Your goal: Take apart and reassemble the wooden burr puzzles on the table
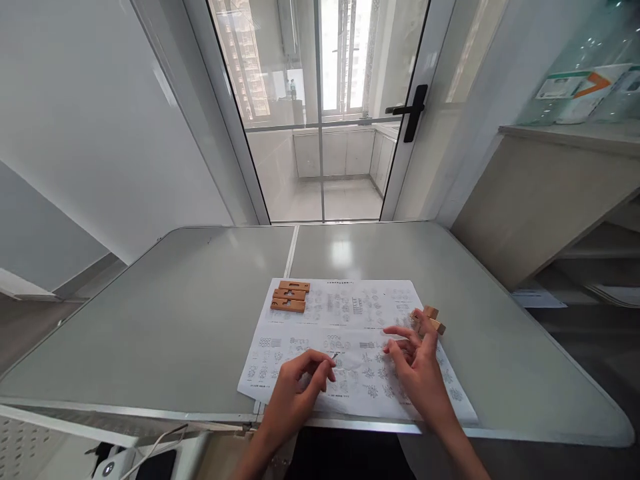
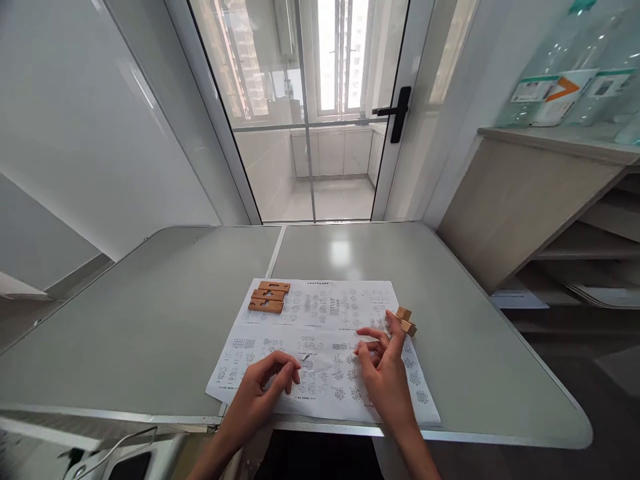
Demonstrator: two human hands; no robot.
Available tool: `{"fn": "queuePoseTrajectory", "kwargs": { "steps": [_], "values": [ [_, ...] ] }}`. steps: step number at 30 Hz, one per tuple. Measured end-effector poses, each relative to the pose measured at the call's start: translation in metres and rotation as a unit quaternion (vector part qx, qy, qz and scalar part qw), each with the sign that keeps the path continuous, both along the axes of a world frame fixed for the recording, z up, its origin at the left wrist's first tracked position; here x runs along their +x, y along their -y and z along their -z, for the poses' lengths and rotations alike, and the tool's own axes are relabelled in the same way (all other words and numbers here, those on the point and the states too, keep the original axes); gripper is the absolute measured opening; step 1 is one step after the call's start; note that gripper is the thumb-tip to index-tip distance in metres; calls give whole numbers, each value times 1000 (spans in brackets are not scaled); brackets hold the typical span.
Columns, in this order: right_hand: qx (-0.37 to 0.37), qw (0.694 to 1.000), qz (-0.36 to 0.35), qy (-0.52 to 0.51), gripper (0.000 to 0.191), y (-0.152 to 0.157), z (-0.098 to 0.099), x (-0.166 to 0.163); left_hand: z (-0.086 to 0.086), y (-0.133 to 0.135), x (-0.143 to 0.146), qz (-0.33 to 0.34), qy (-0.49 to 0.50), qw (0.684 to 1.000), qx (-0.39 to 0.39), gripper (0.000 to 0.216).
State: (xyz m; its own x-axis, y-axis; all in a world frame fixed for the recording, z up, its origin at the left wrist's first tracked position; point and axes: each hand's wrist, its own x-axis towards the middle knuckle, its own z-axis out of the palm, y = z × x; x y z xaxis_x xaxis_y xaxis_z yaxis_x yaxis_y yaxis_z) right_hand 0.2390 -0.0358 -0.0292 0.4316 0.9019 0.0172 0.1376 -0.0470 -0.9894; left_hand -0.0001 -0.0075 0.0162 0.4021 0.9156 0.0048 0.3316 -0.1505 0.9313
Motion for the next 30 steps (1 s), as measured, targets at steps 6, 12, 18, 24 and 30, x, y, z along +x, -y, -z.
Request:
{"fn": "queuePoseTrajectory", "kwargs": {
  "steps": [6, 12, 18, 24, 30],
  "values": [
    [-41, 991, -3, -127, 94, -9, -10, 16, 7, 6, 0, -17, -14, 1000, 11, 29],
    [-64, 984, 6, -167, 85, -22, -4, 28, 11, 8, 2, -11, -8, 1000, 17, 25],
    [-62, 987, -9, -147, 61, -21, -7, 25, 14, 10, 1, -8, -12, 1000, 16, 25],
    [-56, 973, -120, -189, 43, -7, -25, -8, 14, 9, 1, -21, 6, 1000, 10, 25],
    [-30, 946, -205, -250, 54, 0, -22, -44, 12, 9, -2, -58, 37, 998, 2, 34]
  ]
}}
